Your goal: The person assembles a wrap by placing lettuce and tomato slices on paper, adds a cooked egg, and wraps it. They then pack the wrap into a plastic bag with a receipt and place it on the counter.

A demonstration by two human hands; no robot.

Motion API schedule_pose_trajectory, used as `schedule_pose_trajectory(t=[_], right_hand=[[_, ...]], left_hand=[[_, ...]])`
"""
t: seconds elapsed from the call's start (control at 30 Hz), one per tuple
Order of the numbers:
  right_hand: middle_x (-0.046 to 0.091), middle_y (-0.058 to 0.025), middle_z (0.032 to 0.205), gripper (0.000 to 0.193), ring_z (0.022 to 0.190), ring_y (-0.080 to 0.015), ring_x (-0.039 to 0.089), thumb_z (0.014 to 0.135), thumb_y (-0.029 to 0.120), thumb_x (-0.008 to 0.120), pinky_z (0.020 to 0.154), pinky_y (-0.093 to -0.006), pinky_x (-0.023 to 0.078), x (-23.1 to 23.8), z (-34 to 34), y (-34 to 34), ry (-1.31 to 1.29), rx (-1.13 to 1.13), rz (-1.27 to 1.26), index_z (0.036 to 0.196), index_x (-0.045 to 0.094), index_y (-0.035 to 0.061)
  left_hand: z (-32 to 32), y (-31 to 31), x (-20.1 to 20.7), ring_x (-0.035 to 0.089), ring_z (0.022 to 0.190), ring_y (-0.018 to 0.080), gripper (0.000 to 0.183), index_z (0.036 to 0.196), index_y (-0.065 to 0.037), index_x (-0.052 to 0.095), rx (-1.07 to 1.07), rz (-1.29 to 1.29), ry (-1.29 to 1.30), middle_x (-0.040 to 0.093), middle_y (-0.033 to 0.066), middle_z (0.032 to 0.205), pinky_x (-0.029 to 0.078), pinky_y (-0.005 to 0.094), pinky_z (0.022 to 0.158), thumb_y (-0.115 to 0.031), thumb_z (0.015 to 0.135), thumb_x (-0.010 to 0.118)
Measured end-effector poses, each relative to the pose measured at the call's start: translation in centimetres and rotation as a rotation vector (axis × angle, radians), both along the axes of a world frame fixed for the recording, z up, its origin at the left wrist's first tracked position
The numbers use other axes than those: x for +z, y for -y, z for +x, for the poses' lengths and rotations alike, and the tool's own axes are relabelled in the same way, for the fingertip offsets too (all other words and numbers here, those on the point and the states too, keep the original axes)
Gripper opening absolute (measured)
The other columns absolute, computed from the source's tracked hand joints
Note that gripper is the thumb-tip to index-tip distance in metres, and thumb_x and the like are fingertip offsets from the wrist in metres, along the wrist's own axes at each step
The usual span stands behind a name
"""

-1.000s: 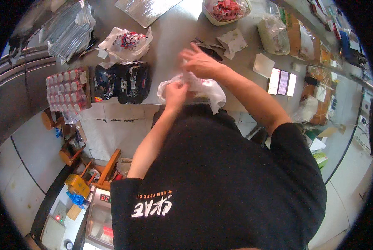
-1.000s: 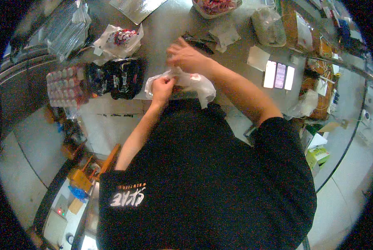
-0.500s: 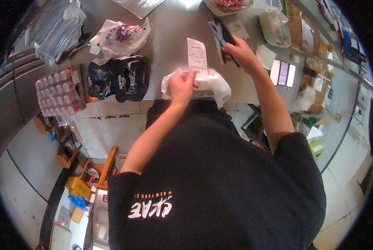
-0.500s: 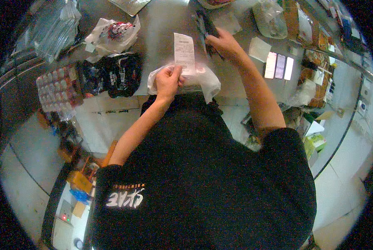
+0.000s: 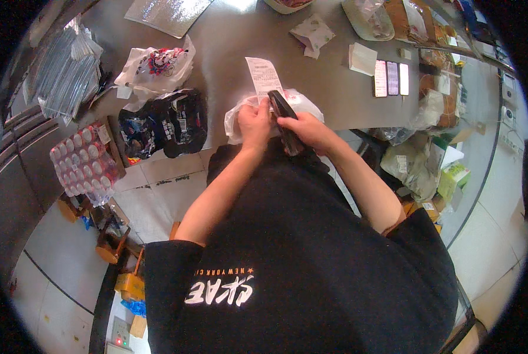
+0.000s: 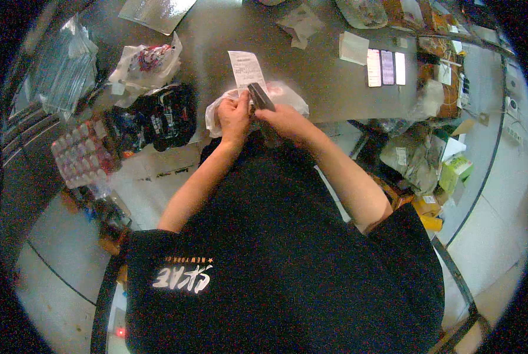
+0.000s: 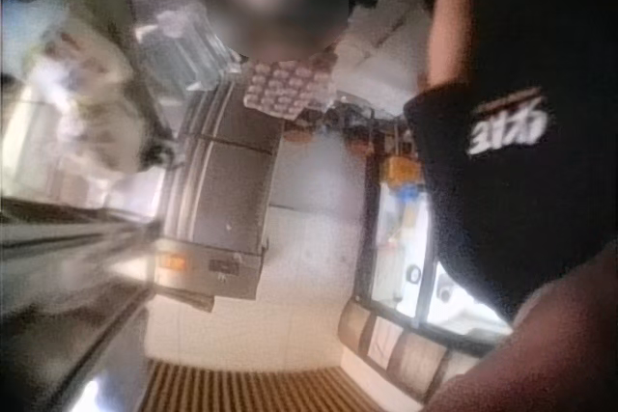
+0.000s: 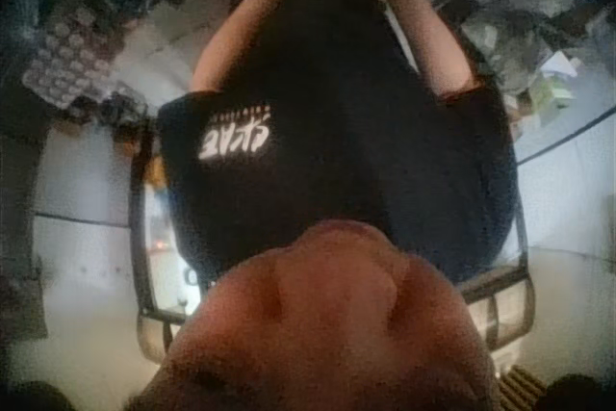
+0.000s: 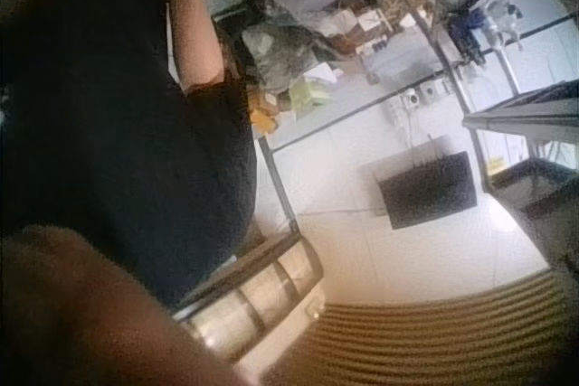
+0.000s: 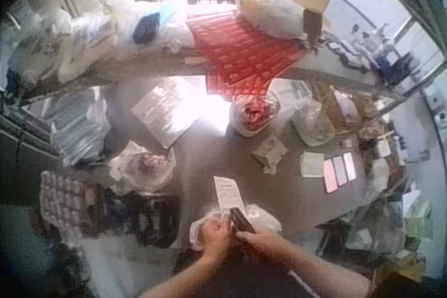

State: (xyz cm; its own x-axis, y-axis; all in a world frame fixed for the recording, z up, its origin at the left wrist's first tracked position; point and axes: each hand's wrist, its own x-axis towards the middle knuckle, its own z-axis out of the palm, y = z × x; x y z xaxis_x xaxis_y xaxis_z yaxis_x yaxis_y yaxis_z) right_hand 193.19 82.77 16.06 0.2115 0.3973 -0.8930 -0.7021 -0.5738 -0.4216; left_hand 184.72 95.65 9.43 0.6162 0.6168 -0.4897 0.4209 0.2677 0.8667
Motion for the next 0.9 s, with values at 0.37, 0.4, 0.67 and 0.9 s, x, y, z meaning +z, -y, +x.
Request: schedule_pose_trajectory(t=[0.37,0.4,0.67,0.9], right_hand=[[0.063,-0.0070,0.073,0.052,0.061,-0.0164,0.062,0.100,0.055,0.065,0.055,-0.0324,0.048,-2.0,0.2,-0.3,0.208,0.149,-0.102,0.091,0.066,0.0033],[0.065,-0.0068,0.074,0.053,0.062,-0.0174,0.063,0.100,0.054,0.065,0.057,-0.0336,0.049,-1.4,0.3,-0.2,0.286,0.226,-0.031,0.092,0.067,0.0021],[0.070,-0.0114,0.077,0.050,0.074,-0.0189,0.068,0.093,0.048,0.072,0.070,-0.0368,0.055,1.6,6.2,8.6,0.553,0.329,-0.176,0.097,0.073,-0.0010],[0.065,-0.0195,0.102,0.068,0.103,-0.0389,0.067,0.086,0.066,0.073,0.090,-0.0480,0.055,-10.0,8.3,9.9,1.378,0.209,-0.527,0.110,0.071,0.0018]], left_hand=[[-0.2,-0.6,-1.2,0.044,0.049,0.0082,0.051,0.057,-0.009,0.056,0.072,-0.286,0.117,0.056,-0.0012,0.057,0.033,0.0301,0.047,-0.026,0.105,0.065],[0.0,-0.6,-1.4,0.044,0.048,0.0084,0.050,0.059,-0.009,0.057,0.075,-0.279,0.104,0.056,-0.0011,0.057,0.033,0.0299,0.047,-0.025,0.105,0.065],[0.5,-2.3,2.3,0.055,0.057,0.0119,0.031,0.086,-0.003,0.067,-0.026,-0.339,-0.049,0.067,0.0027,0.072,0.043,0.0305,0.052,-0.029,0.102,0.070],[-5.2,-5.1,7.4,0.065,0.073,0.0278,0.037,0.098,0.001,0.067,-0.089,1.147,-0.074,0.068,0.0138,0.083,0.053,0.0416,0.071,-0.029,0.086,0.084]])
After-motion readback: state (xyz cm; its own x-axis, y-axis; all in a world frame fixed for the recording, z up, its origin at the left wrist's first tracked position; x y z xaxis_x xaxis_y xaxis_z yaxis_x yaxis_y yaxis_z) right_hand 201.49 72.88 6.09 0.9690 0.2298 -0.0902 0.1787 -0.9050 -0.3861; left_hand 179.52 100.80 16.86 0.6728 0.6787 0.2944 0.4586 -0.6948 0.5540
